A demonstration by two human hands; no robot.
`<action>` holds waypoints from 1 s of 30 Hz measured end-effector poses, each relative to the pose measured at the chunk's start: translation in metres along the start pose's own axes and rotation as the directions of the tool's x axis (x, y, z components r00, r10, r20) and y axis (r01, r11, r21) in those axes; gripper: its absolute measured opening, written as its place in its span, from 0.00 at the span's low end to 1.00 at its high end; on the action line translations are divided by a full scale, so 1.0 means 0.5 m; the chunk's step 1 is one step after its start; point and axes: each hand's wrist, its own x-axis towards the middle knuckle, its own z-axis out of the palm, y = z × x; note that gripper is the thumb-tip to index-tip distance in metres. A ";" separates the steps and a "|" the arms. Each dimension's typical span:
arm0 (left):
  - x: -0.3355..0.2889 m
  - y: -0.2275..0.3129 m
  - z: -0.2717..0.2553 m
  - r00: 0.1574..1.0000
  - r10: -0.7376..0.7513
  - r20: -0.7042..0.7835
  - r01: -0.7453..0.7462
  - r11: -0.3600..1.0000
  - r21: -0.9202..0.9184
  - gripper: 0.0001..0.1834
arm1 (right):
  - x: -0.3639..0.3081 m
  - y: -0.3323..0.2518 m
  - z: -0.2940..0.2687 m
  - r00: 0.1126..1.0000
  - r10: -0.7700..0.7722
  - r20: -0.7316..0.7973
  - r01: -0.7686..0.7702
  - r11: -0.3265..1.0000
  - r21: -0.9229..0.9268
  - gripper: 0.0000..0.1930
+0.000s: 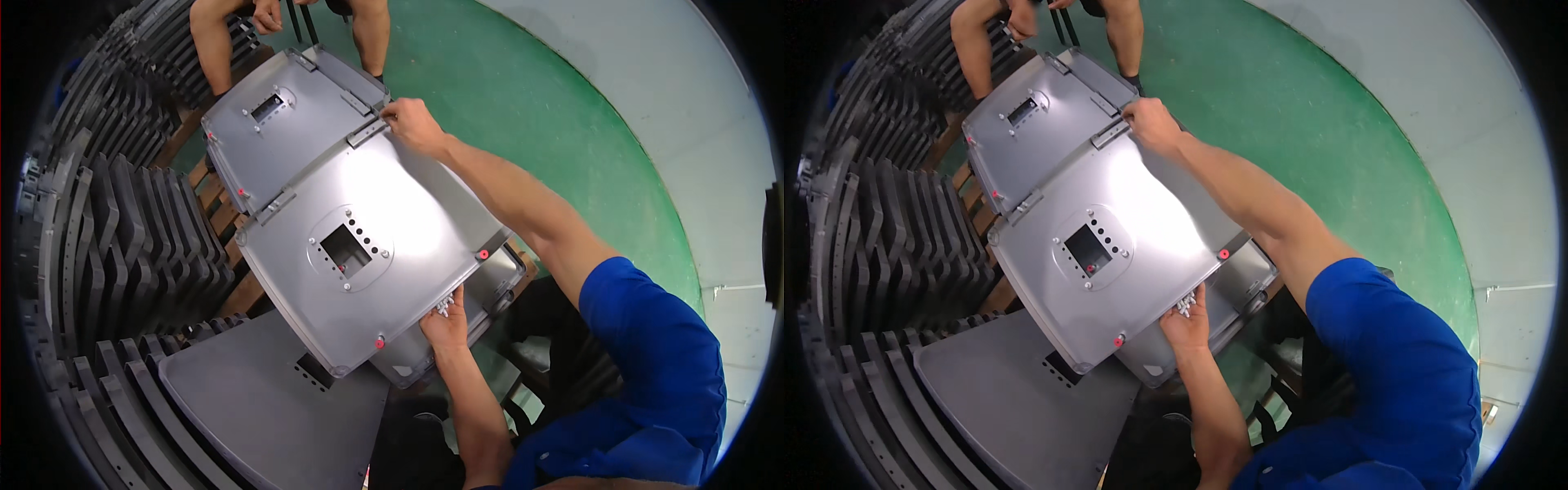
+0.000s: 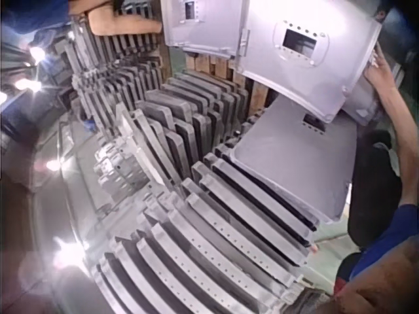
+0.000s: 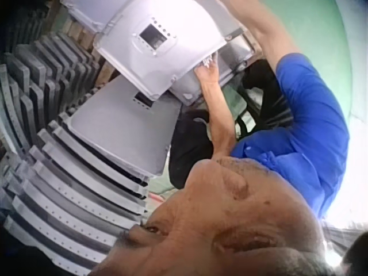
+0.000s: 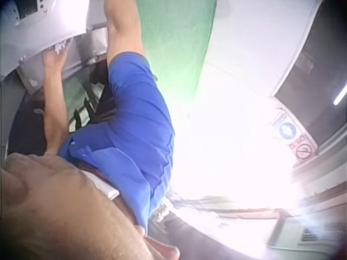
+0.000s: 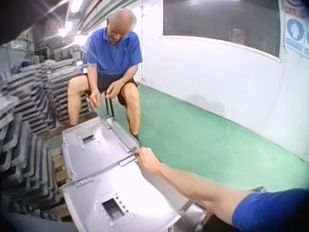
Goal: Assembling and stacking metal equipment casings on a pallet.
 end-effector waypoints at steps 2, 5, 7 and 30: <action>-0.002 0.006 0.002 0.999 0.013 -0.033 -0.012 1.000 0.017 0.19 | 0.014 -0.003 0.009 0.999 0.006 0.046 -0.004 0.999 -0.034 0.10; -0.001 0.008 -0.002 0.999 0.014 -0.043 -0.014 1.000 0.002 0.19 | 0.020 -0.013 0.021 0.992 0.047 0.117 -0.039 0.996 -0.075 0.10; 0.005 0.009 -0.006 1.000 0.010 -0.016 -0.010 1.000 0.005 0.19 | 0.029 -0.015 0.027 0.989 0.026 0.145 -0.015 0.997 -0.076 0.10; -0.002 0.003 0.003 1.000 -0.007 0.004 0.007 1.000 0.004 0.19 | 0.045 -0.029 0.028 0.930 -0.135 0.343 0.276 0.872 -0.405 0.08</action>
